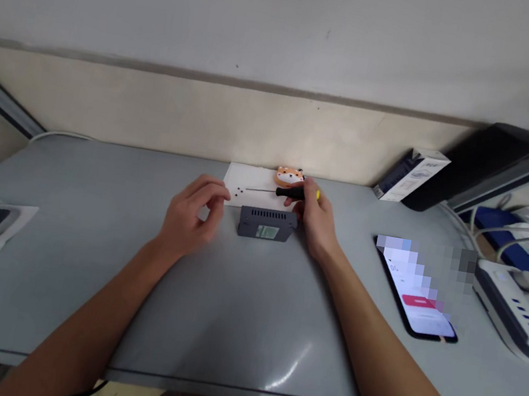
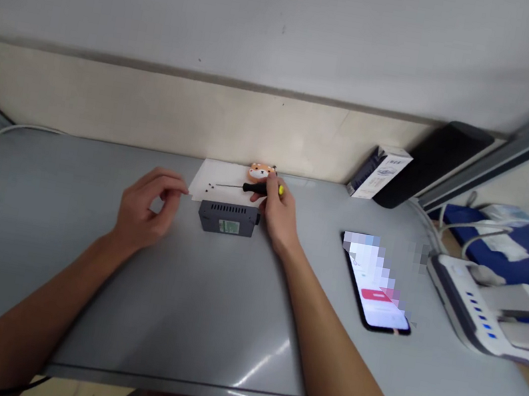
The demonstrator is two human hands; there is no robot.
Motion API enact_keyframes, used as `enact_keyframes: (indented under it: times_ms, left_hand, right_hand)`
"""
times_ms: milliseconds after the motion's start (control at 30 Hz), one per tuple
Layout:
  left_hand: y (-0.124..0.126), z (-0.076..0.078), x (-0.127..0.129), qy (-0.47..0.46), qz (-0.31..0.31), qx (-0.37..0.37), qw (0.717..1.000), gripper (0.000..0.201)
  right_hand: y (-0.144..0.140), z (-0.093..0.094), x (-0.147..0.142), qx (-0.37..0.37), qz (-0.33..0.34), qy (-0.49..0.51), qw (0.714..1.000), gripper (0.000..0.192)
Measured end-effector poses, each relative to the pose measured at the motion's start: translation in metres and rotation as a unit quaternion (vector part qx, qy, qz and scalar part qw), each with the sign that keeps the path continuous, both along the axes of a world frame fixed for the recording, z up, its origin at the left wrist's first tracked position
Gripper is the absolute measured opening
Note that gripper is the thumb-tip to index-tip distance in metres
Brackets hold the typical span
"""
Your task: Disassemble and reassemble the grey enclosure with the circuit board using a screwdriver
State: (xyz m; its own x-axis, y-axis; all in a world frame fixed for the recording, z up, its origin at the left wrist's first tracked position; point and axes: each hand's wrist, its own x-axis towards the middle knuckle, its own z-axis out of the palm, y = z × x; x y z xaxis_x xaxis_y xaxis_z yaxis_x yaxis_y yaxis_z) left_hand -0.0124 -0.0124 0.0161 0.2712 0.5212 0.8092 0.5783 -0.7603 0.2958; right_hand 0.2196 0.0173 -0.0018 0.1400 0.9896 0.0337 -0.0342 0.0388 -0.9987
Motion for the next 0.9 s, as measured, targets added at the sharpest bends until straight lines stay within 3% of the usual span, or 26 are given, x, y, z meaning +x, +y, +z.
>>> enact_keyframes:
  times_ms: [133,300,567,900]
  left_hand:
    - [0.000,0.003,-0.001,-0.013,0.017,0.012,1.000,0.021]
    - [-0.005,-0.001,0.007,0.014,-0.020,-0.023,0.999,0.016]
    - [-0.010,-0.003,0.012,0.092,-0.062,-0.088,0.990,0.019]
    - [-0.011,-0.001,0.013,0.097,-0.026,-0.034,0.994,0.016]
  right_hand:
    - [-0.001,0.001,-0.001,0.003,0.013,-0.023,1.000,0.065]
    - [-0.002,0.002,-0.002,0.010,0.016,-0.020,1.000,0.066]
    - [0.006,-0.001,0.008,-0.003,-0.022,0.135,0.991,0.062]
    - [0.010,0.008,0.027,0.007,-0.097,0.230,0.968,0.044]
